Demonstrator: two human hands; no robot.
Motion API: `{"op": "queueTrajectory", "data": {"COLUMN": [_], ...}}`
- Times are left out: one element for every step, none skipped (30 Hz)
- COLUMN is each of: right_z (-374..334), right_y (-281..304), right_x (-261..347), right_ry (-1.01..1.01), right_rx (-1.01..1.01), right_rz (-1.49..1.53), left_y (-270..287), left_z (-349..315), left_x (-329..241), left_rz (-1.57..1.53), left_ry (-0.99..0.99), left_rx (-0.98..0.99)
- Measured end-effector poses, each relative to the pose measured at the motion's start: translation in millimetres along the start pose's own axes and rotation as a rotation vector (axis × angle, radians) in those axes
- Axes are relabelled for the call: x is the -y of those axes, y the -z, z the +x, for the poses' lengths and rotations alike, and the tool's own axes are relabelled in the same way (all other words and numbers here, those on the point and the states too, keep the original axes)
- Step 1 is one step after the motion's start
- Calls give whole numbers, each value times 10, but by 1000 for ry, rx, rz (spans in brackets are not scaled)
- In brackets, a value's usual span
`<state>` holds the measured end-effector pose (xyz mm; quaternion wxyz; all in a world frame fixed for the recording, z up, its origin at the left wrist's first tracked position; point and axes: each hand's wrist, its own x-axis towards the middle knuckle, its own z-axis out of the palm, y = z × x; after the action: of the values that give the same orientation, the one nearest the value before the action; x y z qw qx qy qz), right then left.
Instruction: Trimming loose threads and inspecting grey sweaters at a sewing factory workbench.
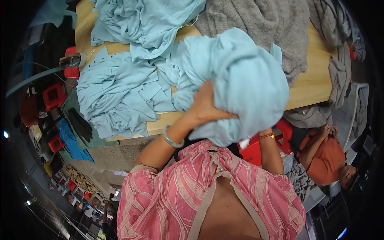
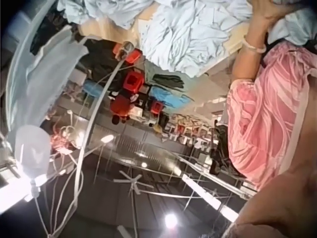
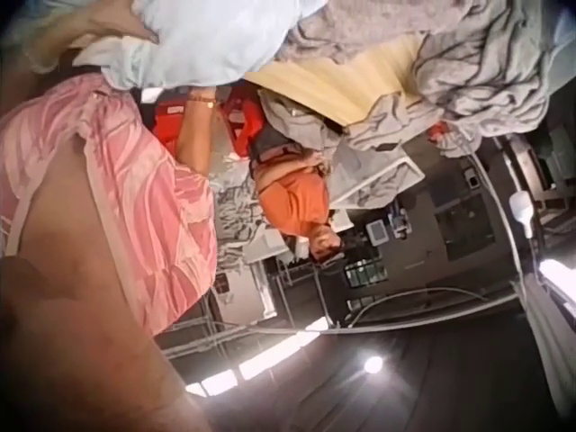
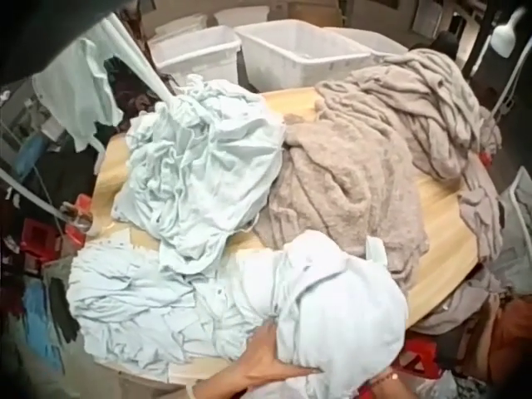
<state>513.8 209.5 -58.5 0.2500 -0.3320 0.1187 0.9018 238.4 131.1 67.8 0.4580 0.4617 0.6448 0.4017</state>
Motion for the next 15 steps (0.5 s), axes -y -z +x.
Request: {"op": "queueTrajectory", "data": {"right_z": [-54, -112, -121, -136, -225, -235, -225, 1, -28, -81, -125, -176, -300, -481, -663], "right_y": [-18, -23, -39, -53, -74, -105, -157, -266, -327, -373, -393, -407, -364, -387, -359], "right_x": [76, 158, 203, 228, 169, 203, 228, 298, 178, 101, 34, -3, 154, 197, 203], "right_ry": [12, 30, 33, 36, 47, 58, 73, 88, 109, 130, 143, 158, 176, 213, 249], "right_rx": [-22, -43, -59, -74, -90, -105, -121, -135, -142, -148, -152, -155, -161, -171, -182], "right_rz": [-34, -65, -98, -130, -167, -200, -230, -259, -287, -314, -339, -363, -390, -415, -437], "left_y": [-221, -424, -525, -569, -605, -645, -668, -673, -602, -523, -420, -336, -262, -172, -49], "left_z": [-129, -234, -296, -311, -317, -321, -300, -273, -225, -194, -192, -244, -320, -356, -394], "left_x": [-50, -104, -162, -159, -151, -153, -165, -158, -128, -107, -121, -56, 54, 78, 102], "left_rz": [98, 197, 188, 182, 180, 180, 196, 190, 161, 132, 158, 164, 193, 215, 196], "left_ry": [12, 21, 21, 28, 27, 24, 18, 15, -1, -19, 47, 42, -16, -88, -72], "left_rx": [28, 63, 71, 64, 102, 143, 127, 128, 102, 76, 103, 101, 39, -11, -127]}}
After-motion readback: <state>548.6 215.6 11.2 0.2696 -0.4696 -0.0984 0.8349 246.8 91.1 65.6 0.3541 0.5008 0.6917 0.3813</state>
